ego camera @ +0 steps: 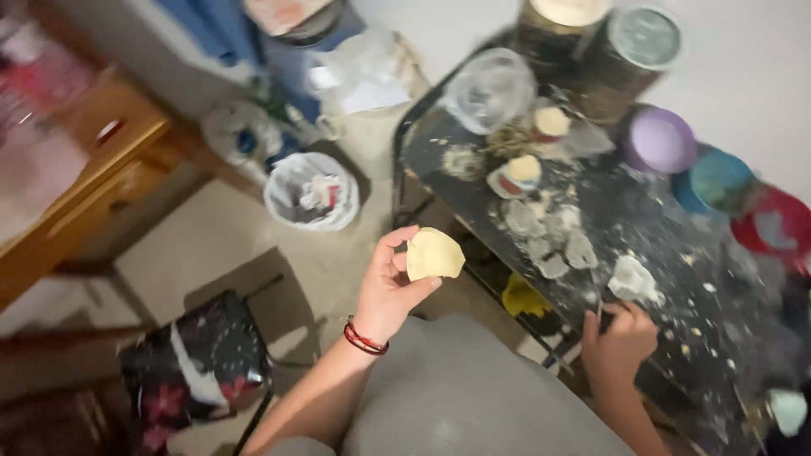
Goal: Organizing and trimming plaster dental molds at a laboratory bench using a hand tool to remove excess material.
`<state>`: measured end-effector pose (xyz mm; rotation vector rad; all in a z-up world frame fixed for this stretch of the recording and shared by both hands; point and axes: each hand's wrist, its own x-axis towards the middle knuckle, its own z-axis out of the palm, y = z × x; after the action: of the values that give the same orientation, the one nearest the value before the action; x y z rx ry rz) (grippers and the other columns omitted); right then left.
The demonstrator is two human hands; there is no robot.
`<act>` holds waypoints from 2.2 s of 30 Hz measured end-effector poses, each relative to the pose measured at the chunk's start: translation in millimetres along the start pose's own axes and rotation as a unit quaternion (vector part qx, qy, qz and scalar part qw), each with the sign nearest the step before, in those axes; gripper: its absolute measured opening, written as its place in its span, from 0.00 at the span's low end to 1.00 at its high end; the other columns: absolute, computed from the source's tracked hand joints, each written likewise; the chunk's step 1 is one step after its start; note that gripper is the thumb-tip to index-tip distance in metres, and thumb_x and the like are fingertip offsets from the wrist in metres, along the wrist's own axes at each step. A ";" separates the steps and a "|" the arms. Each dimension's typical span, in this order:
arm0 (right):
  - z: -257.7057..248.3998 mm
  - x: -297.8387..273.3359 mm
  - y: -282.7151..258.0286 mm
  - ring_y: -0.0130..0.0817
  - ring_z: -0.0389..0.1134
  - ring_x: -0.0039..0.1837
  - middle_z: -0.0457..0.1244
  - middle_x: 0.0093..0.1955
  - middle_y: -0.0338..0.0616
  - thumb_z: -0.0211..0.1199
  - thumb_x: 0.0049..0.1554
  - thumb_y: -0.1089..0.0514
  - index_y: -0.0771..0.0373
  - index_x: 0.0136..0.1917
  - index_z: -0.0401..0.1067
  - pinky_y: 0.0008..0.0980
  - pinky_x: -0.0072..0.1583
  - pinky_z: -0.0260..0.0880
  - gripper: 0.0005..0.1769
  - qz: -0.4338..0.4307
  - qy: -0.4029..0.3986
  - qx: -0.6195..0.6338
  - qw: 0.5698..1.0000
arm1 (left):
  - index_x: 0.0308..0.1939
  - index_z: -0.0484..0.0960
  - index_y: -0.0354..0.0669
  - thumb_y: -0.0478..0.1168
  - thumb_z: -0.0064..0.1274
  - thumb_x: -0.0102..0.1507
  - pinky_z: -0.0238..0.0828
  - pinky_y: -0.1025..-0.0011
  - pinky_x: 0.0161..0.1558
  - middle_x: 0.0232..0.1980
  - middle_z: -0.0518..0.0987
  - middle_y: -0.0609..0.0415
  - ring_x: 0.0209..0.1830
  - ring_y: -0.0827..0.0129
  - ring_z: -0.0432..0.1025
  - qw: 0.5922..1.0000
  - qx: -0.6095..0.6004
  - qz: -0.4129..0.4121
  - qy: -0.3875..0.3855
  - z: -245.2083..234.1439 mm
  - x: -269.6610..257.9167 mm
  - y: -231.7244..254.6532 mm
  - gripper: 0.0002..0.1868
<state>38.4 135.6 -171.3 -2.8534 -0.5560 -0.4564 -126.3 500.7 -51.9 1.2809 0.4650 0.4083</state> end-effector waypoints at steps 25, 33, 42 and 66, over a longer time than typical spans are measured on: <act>49.1 58.1 -271.1 0.53 0.71 0.62 0.70 0.58 0.50 0.62 0.61 0.53 0.62 0.51 0.78 0.52 0.64 0.67 0.11 -0.579 -0.052 0.327 0.745 | 0.68 0.72 0.50 0.32 0.67 0.54 0.76 0.75 0.47 0.44 0.89 0.55 0.39 0.80 0.75 0.842 -0.055 0.085 0.529 -152.1 -252.0 5.4 0.39; 88.3 75.7 -312.8 0.45 0.74 0.54 0.73 0.57 0.53 0.67 0.61 0.53 0.59 0.49 0.81 0.50 0.56 0.75 0.09 -0.567 -0.080 0.256 0.779 | 0.67 0.70 0.49 0.33 0.68 0.55 0.81 0.69 0.56 0.56 0.86 0.48 0.55 0.67 0.81 0.755 -0.078 0.143 0.635 -262.7 -261.2 -9.6 0.38; 107.7 76.1 -491.5 0.54 0.71 0.57 0.71 0.58 0.48 0.67 0.55 0.57 0.55 0.52 0.78 0.54 0.62 0.68 0.10 -0.609 -0.087 0.278 0.737 | 0.70 0.68 0.48 0.26 0.62 0.57 0.73 0.76 0.37 0.41 0.85 0.49 0.34 0.74 0.74 0.646 -0.198 0.150 0.722 -482.6 -266.9 -61.3 0.38; 55.0 -198.4 -921.7 0.45 0.67 0.65 0.65 0.65 0.43 0.55 0.63 0.45 0.48 0.54 0.77 0.52 0.65 0.64 0.13 -0.761 -0.446 0.213 0.420 | 0.69 0.65 0.56 0.34 0.57 0.58 0.73 0.70 0.60 0.59 0.83 0.55 0.58 0.62 0.79 0.444 -0.071 -0.181 0.874 -934.4 -441.4 -182.5 0.35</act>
<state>-484.9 921.8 -166.0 -0.9457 -2.7190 1.0071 -998.4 978.5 -387.2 0.0134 2.3456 1.3097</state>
